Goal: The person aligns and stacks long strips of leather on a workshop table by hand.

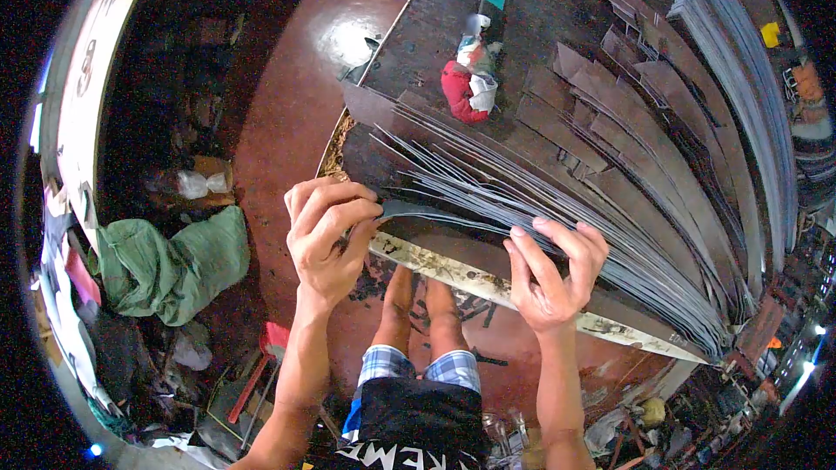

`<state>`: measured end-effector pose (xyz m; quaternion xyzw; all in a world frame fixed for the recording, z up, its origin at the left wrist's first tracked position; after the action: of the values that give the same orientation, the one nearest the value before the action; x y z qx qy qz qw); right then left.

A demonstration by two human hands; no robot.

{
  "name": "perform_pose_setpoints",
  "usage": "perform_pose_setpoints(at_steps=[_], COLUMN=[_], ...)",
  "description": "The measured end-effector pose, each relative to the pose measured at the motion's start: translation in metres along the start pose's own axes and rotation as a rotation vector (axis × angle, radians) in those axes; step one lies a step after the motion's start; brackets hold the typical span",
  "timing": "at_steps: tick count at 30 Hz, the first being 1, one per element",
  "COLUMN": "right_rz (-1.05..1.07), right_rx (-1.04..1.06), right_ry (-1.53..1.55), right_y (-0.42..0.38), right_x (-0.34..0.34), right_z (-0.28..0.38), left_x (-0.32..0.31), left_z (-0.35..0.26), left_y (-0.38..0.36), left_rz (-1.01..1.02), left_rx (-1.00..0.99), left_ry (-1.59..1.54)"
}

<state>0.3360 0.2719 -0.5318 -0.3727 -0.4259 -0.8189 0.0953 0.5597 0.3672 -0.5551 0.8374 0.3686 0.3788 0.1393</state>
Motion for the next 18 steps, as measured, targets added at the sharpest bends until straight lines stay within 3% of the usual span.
perform_pose_setpoints(at_steps=[5,18], right_rz=[0.0,-0.004], right_rx=[0.025,0.04], right_ry=[-0.003,-0.014], right_y=[-0.001,0.0], right_x=[0.0,-0.001], right_z=[0.0,0.002], left_x=[0.0,-0.003], left_z=[0.001,-0.008], left_y=[-0.005,0.006], left_rz=[0.029,-0.047], left_rx=[-0.081,0.005], left_ry=[-0.063,0.061])
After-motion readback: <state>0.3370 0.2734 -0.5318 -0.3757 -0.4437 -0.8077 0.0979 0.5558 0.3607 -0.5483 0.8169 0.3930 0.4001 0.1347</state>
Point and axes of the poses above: each hand's wrist, its own y-axis towards the middle knuckle, its own x-axis out of the back of the hand, z = x × y, the point moved 10 cm from there along y, towards the middle knuckle, and after that the axes turned 11 degrees about -z, right-handed, at the moved point
